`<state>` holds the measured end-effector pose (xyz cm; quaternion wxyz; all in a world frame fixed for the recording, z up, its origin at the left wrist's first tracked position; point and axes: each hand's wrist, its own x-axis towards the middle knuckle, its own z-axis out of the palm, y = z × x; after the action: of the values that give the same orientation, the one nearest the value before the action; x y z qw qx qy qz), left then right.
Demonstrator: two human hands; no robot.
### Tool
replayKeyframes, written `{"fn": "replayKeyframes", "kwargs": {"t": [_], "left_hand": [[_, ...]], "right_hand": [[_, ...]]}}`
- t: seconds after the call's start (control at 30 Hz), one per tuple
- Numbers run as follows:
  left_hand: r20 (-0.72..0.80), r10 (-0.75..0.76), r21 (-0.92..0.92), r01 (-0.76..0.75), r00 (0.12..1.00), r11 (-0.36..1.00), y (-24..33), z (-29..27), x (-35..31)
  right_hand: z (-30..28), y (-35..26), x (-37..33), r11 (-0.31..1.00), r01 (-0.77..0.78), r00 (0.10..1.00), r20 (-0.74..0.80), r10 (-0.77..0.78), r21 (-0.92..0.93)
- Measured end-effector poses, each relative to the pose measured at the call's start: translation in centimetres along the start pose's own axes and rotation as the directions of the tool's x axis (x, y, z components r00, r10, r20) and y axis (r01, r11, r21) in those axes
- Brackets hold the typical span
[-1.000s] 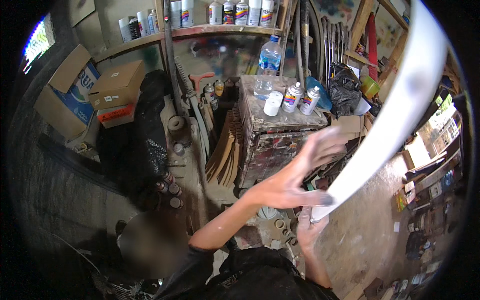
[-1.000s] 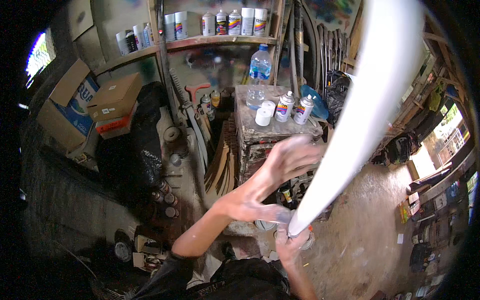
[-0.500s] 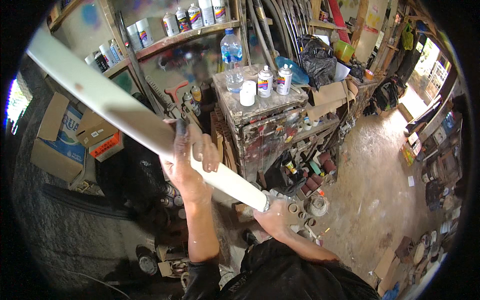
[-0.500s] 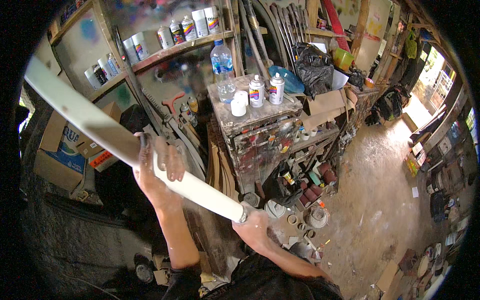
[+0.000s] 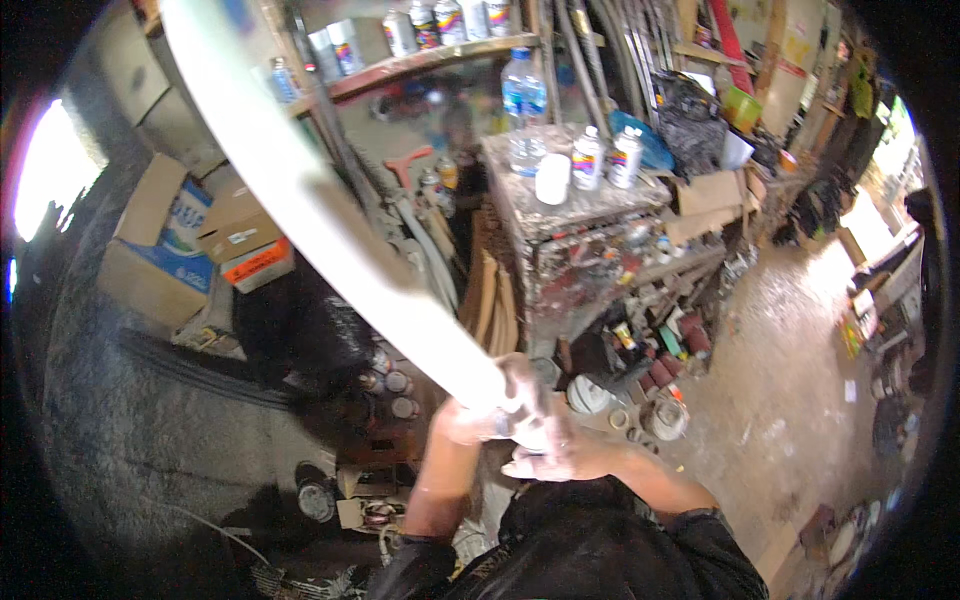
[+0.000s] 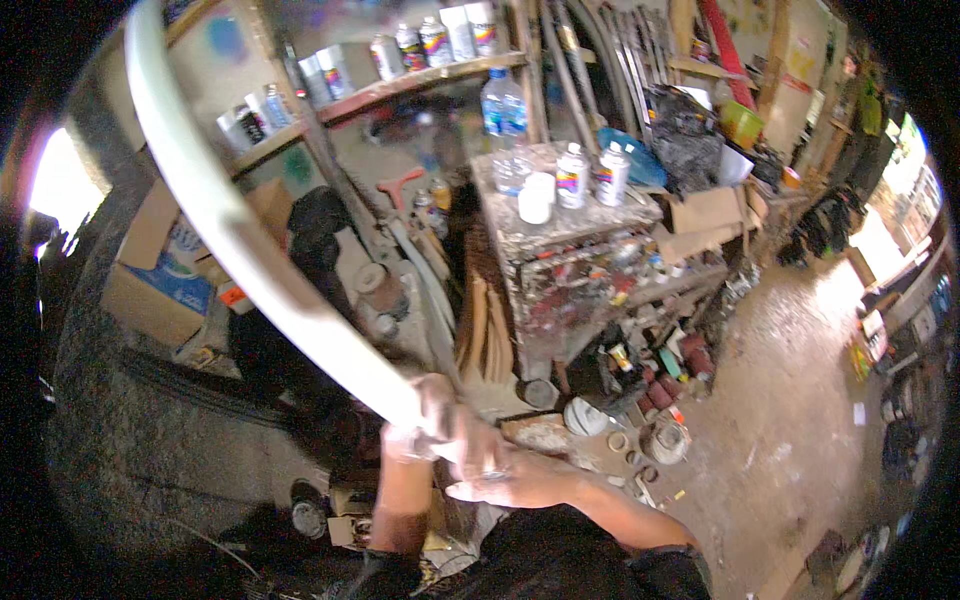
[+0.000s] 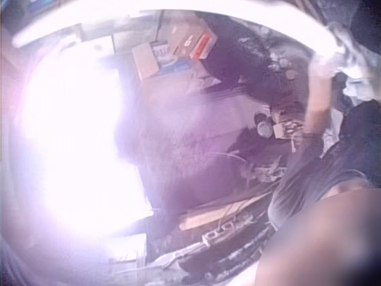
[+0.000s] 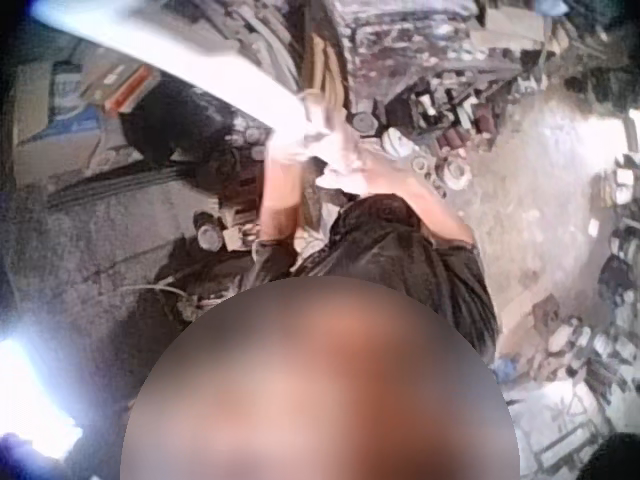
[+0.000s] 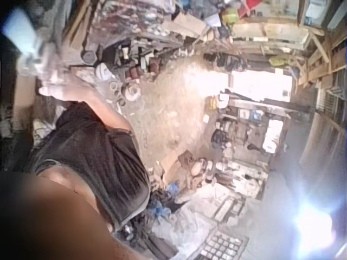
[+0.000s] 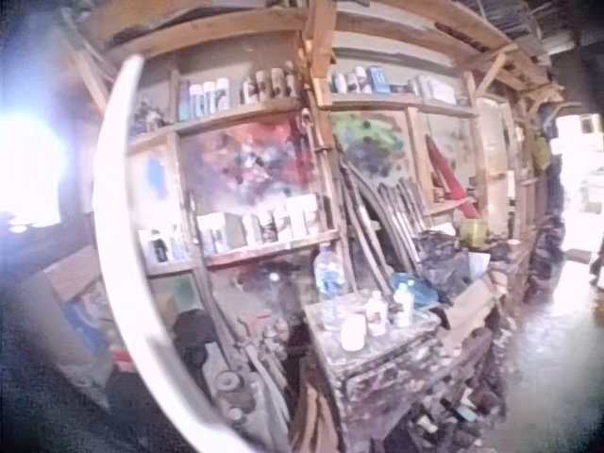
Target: The person assembles a long white pipe by inserting a smaller piece into one end, tapping it to secure the fit, and applying glue to the joint. They then retrieve a spray can from a shelf and spray the pipe's surface.
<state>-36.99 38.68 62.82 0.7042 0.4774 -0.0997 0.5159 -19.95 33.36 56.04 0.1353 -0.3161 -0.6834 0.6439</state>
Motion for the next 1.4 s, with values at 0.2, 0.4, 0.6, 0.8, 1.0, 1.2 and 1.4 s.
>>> {"fn": "replayKeyframes", "kwargs": {"t": [0.2, 0.4, 0.6, 0.8, 1.0, 1.2, 1.4], "left_hand": [[-0.25, 0.209, 0.266, -0.141, 0.945, 0.954, 8.4, -3.7, 4.4], [0.069, 0.323, -0.012, -0.323, 0.944, 0.946, 22.5, -4.7, 12.3], [-0.122, 0.497, 0.449, -0.399, 0.859, 0.8, 22.7, -4.8, 13.6], [-0.453, 0.526, 0.614, -0.177, 0.72, 0.77, 11.2, -1.5, 12.1], [0.116, 0.841, 0.99, 0.009, 0.529, -0.142, 20.5, 0.9, 14.1], [0.149, 0.81, 0.97, 0.078, 0.567, -0.232, 25.8, 0.2, 17.1], [0.081, 0.818, 0.954, 0.193, 0.569, -0.229, 24.5, 0.1, 18.4]], "right_hand": [[-0.7, 5.6, -0.5, 0.943, -0.32, 0.944, 0.114, 0.309, 0.094], [-2.5, 18.3, -5.4, 0.941, -0.334, 0.843, 0.431, 0.321, -0.047], [0.2, 17.6, -6.9, 0.796, -0.605, 0.716, -0.42, 0.558, 0.027], [3.7, 12.0, 0.0, 0.949, -0.216, 0.517, -0.852, -0.088, -0.229], [5.2, 16.3, 2.8, 0.974, -0.215, 0.438, -0.898, 0.027, -0.076], [6.5, 20.3, 3.1, 0.966, -0.102, 0.528, -0.836, -0.149, -0.237], [5.3, 9.6, 7.4, 0.991, 0.061, 0.477, -0.869, -0.133, -0.119]]}}
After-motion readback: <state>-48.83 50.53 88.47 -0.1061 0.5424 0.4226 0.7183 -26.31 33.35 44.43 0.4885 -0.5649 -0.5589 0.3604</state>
